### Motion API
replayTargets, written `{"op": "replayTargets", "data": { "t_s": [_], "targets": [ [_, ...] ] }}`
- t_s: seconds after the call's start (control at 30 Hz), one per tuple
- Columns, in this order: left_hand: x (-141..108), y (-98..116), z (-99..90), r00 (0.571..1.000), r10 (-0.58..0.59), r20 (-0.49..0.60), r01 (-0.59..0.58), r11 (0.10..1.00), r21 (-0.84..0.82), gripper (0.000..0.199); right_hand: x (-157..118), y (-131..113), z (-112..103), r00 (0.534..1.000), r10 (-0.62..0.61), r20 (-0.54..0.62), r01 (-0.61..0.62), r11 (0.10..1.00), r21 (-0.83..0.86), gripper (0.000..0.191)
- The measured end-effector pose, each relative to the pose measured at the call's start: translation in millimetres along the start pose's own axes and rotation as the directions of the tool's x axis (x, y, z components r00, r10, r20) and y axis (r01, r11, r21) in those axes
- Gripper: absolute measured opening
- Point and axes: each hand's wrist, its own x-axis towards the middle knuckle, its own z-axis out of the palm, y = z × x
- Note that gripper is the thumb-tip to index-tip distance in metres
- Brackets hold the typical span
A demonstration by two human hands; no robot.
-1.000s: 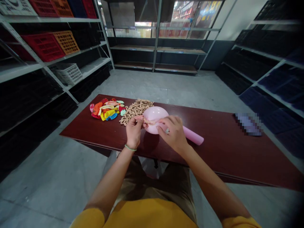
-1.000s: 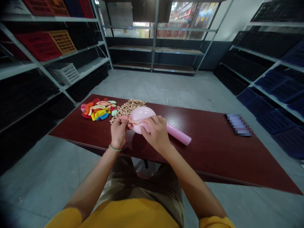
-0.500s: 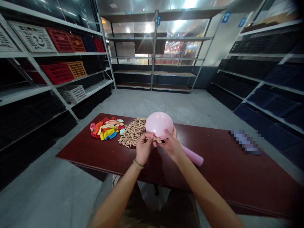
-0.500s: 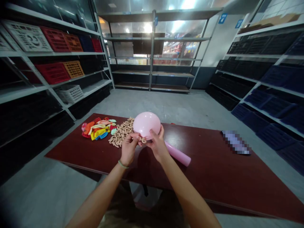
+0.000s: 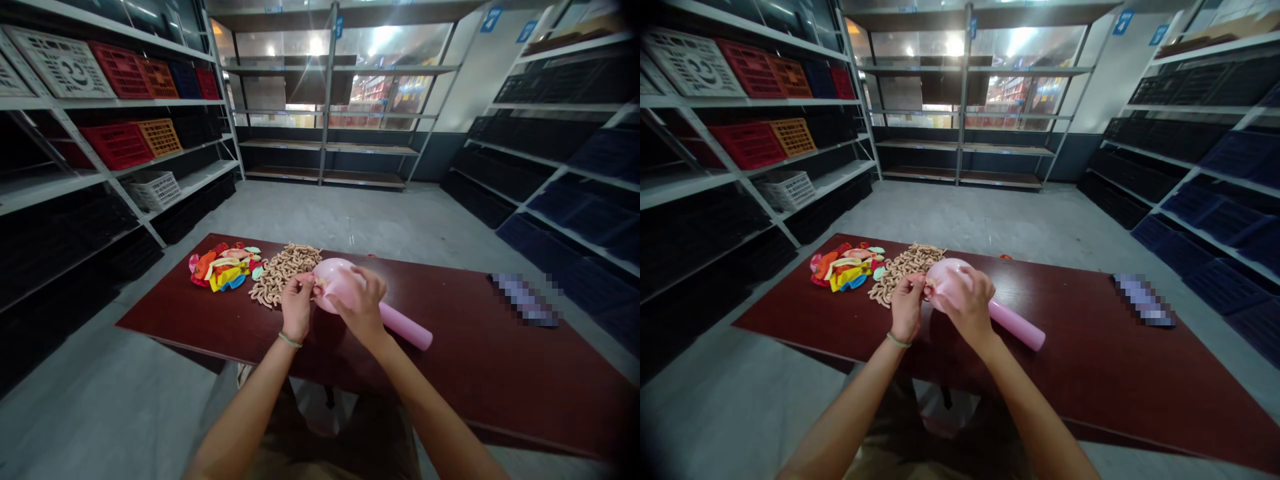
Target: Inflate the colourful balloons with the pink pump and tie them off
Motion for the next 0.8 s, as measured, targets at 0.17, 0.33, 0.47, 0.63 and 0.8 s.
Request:
{"op": "replayTargets", "data": {
  "t_s": [0.17,0.33,0.47,0.63,0.8],
  "targets": [
    [-4.9,4.5,-3.2,0.999,0.05,0.002,-0.05,0.991,0.126,0.024,-0.6,-24.4,-7.5,0.98,-0.15,0.132,0.171,0.972,-0.161,0.019],
    [-5.2,11.4,-9.0,0.999,0.046,0.006,-0.046,0.987,0.152,0.025,2.5,-32.1,-14.2,0.972,-0.165,0.169,0.182,0.979,-0.093,0.018],
    [-4.1,14.8,-12.2,0.998,0.055,-0.015,-0.051,0.984,0.173,0.026,-3.1,-31.0,-17.8,0.959,-0.214,0.184,0.232,0.97,-0.078,0.019],
    [-4.0,14.1,-12.0,0.998,0.054,-0.029,-0.048,0.984,0.17,0.026,-17.0,-25.6,-11.8,0.956,-0.264,0.129,0.28,0.952,-0.123,0.019],
    [-4.9,12.6,-10.4,0.997,0.048,-0.052,-0.041,0.99,0.133,0.024,-24.3,-22.2,-10.8,0.963,-0.25,0.103,0.264,0.952,-0.156,0.017]
  ]
}}
